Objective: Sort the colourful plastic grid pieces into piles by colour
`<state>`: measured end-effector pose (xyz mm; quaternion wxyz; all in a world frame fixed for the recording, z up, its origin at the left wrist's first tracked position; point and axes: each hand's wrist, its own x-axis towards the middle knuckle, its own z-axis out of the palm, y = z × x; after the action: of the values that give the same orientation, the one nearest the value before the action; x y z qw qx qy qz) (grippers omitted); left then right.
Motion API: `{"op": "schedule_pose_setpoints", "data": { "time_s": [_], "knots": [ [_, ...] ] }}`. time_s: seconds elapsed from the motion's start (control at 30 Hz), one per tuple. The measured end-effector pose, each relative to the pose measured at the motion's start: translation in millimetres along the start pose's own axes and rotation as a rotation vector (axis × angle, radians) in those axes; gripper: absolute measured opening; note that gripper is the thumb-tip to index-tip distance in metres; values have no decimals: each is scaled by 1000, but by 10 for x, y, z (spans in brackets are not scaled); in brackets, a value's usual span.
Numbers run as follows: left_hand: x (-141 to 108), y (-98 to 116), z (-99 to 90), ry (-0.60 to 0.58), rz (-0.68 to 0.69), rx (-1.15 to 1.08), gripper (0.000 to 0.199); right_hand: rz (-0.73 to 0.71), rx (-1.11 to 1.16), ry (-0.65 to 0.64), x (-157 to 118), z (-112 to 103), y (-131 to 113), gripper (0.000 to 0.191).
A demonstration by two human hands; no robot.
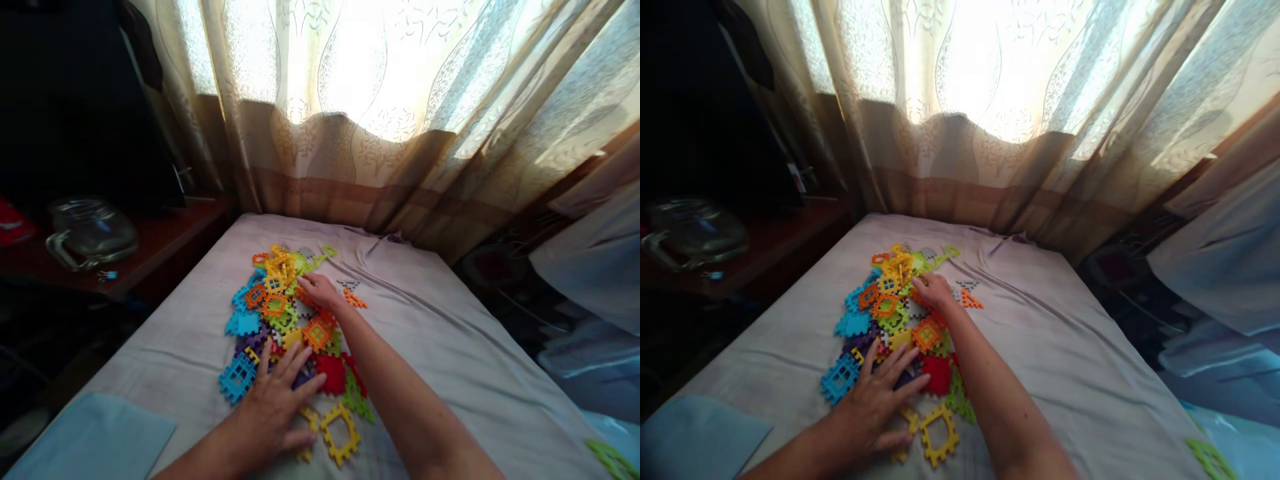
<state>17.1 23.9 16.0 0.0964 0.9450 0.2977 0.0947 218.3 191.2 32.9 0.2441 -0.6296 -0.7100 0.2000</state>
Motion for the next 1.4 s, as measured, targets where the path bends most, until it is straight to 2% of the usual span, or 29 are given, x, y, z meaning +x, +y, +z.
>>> {"op": "schedule_pose_setpoints", "data": {
  "time_s": [0.07, 0.2, 0.23, 0.3, 0.37, 0.43, 0.5, 0.6, 0.67, 0.73, 0.83, 0.93, 1.0, 1.07, 1.17, 1.27, 1.33, 1.4],
  "knots": [
    [114, -50, -126, 25, -62, -5, 78, -52, 67, -3, -115, -85, 55, 42],
    [191, 27, -154, 106, -154, -1, 70, 171, -10, 173, -335, -391, 413, 42],
    [176, 95, -138, 106, -136, -16, 72, 220, -38, 204, -385, -439, 498, 42],
    [135, 259, -102, 49, -16, -71, 83, 262, -58, 225, -462, -449, 592, 44],
    [126, 398, -68, -35, 119, -118, 89, 247, -48, 203, -487, -358, 556, 43],
    [192, 454, -44, -65, 149, -110, 79, 186, -10, 155, -465, -233, 422, 42],
    [336, 415, -43, -32, 94, -72, 62, 116, 37, 111, -438, -160, 271, 41],
    [615, 259, -108, 45, -30, -22, 48, 66, 87, 103, -521, -235, 189, 43],
    [750, 164, -192, 69, -100, 14, 44, 51, 82, 134, -722, -364, 263, 46],
    [767, 113, -281, 68, -150, 55, 43, 44, 24, 158, -1041, -473, 383, 48],
    [477, 85, -349, 55, -214, 87, 55, 101, -133, 134, -1598, -494, 469, 58],
    [-103, -20, -278, 71, -320, 123, 87, 171, -217, 85, -1955, -344, 340, 61],
    [-477, -142, -187, 74, -392, 181, 95, 137, -188, 61, -2002, -210, 186, 62],
    [-708, -251, -123, 89, -485, 215, 89, 21, -117, 35, -1941, -99, 45, 64],
    [-686, -303, -124, 80, -631, 238, 75, -127, -30, 49, -1793, -62, -38, 64],
    [-366, -249, -181, 79, -687, 260, 76, -68, -76, 156, -1735, -274, 129, 58],
    [-139, -199, -204, 89, -677, 271, 78, 106, -200, 254, -1807, -554, 377, 54],
    [21, -159, -206, 99, -667, 282, 79, 367, -363, 356, -1987, -887, 686, 51]
  ]
}}
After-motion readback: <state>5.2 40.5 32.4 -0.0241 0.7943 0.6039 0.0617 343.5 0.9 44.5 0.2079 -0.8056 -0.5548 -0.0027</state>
